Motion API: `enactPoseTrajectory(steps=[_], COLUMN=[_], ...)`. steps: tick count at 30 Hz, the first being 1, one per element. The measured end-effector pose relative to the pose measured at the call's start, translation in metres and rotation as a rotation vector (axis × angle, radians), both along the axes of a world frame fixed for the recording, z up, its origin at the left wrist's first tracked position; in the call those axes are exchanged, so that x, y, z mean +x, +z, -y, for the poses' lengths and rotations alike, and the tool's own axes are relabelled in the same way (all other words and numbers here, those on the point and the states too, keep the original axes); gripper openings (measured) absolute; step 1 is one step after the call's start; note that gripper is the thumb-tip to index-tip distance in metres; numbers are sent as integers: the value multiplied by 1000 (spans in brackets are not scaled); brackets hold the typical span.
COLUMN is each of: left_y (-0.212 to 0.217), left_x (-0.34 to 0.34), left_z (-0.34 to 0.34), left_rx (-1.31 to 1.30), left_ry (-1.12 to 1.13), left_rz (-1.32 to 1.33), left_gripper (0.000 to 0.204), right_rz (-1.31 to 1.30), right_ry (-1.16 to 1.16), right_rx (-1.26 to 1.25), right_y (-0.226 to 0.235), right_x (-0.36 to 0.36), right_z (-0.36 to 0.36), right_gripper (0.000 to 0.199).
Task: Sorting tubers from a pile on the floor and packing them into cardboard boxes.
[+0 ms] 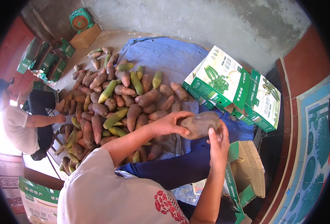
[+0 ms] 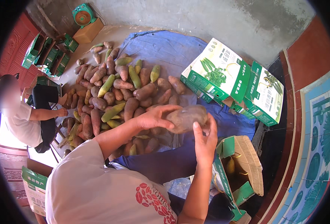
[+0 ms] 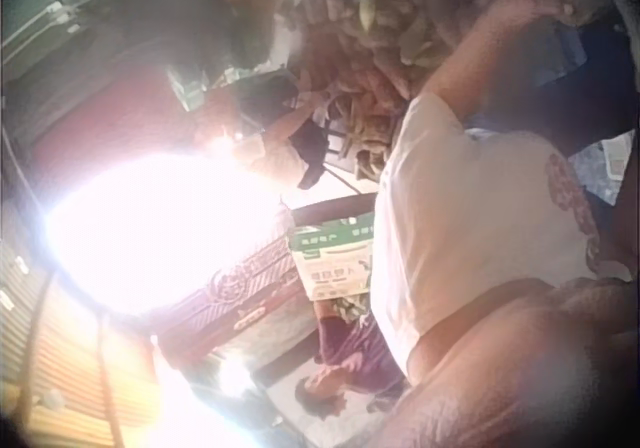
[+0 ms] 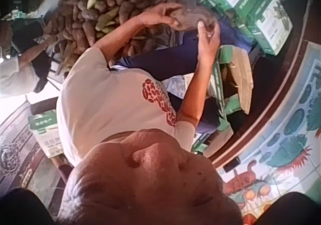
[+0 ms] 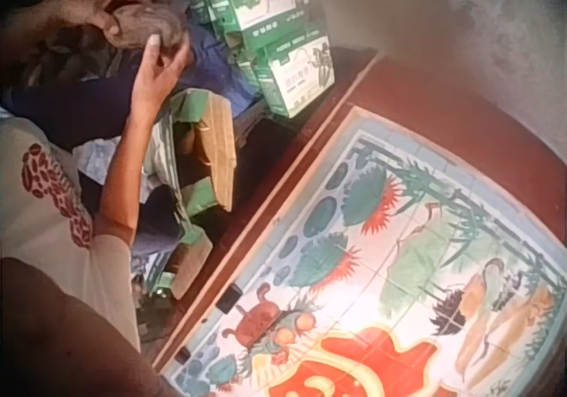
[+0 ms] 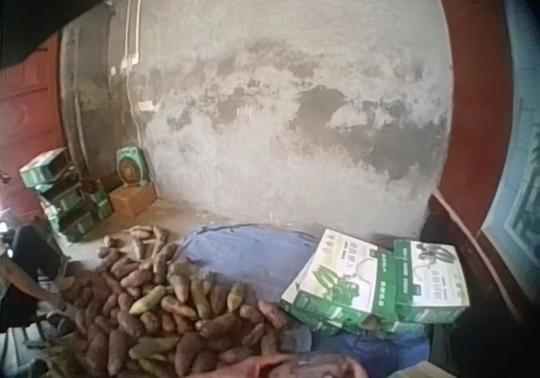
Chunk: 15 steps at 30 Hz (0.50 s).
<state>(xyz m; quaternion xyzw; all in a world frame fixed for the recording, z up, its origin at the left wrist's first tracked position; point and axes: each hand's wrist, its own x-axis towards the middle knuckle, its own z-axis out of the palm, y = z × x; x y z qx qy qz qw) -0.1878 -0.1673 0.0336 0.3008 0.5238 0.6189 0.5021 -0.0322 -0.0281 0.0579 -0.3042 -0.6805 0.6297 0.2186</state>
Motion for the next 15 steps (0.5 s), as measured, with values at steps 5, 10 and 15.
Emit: enactPoseTrajectory(steps=[5, 10, 15], left_y=[35, 57, 53], left_x=[19, 56, 64], left_z=[-15, -32, -31], left_rx=[200, 413, 271], left_ry=[-79, -34, -40], left_rz=[-398, -596, -440], left_gripper=[65, 72, 63], right_rz=[-110, -207, -172], right_ry=[-62, -210, -442], right_rx=[-129, -41, 184], right_y=[33, 45, 59], right_x=[31, 75, 144], right_z=[7, -8, -38], right_gripper=[65, 66, 66])
